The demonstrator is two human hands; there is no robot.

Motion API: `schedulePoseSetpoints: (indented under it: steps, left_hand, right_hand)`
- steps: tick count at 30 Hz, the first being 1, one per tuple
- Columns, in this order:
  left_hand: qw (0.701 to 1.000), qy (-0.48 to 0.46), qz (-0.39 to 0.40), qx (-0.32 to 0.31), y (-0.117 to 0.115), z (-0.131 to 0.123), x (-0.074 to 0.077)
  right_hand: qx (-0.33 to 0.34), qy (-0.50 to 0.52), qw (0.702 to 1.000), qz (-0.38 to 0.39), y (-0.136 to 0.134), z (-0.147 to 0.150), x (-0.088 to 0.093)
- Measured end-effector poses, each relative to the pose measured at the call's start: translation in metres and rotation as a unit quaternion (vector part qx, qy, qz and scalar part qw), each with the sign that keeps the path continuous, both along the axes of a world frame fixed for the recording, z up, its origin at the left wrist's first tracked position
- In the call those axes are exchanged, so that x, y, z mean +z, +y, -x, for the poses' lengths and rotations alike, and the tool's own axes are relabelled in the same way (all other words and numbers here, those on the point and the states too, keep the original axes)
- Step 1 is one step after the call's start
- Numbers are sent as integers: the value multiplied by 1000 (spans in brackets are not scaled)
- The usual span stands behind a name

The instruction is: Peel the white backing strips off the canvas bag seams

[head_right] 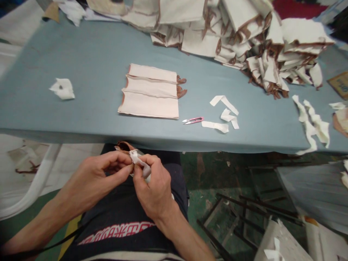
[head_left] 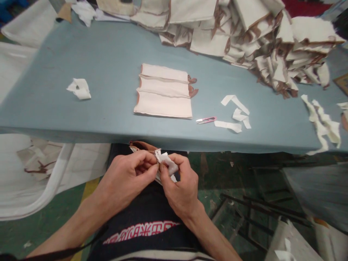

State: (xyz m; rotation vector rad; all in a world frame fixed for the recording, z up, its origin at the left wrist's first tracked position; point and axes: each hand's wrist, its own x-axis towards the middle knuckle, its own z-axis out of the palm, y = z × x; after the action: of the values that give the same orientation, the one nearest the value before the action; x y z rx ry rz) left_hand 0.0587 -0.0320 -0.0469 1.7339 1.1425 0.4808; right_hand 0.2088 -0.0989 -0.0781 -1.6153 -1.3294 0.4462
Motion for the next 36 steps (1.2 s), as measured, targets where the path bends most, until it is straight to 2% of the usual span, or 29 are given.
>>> schedulePoseSetpoints:
  steps: [5, 8, 10, 12, 15, 17, 20, 24, 27, 31, 34, 36]
  left_hand:
    - [999, 33, -8, -26, 2, 4, 5]
    - [1000, 11, 11, 14, 1, -1, 4]
    - [994, -43, 82, 60, 0, -7, -1]
    - [970, -126, 179, 105, -1, -14, -8]
    - [936, -209, 245, 141, -4, -21, -18]
    - [943, -206, 226, 135, -7, -22, -19]
    - [967, -167, 157, 110, -9, -21, -14]
    - [993, -102, 31, 55, -8, -18, -9]
    - [997, -64, -47, 3, -7, -14, -11]
    - [994, -41, -96, -30, -7, -13, -13]
    - [993, -41, -105, -41, -9, -17, -10]
    - [995, -58, -84, -17, -12, -23, -9]
  right_hand:
    - [19, 0, 1000, -19, -4, 4, -4]
    - [-20, 63, 998, 11, -1, 7, -5]
    - [-43, 149, 986, 56, 4, 8, -6]
    - [-43, 233, 967, 97, 8, 7, -7]
    - [-34, 276, 953, 119, 8, 3, -10]
    - [-35, 237, 965, 107, 6, -1, -12]
    - [-24, 113, 992, 54, 2, -9, -11]
    - [36, -15, 999, -12, 5, -24, -3]
    - [94, -46, 994, -25, 8, -33, 3]
    - [126, -67, 989, -23, 8, -39, 10]
    - [125, -86, 988, -14, 5, -38, 14]
    - [89, -61, 994, 12, 4, -35, 14]
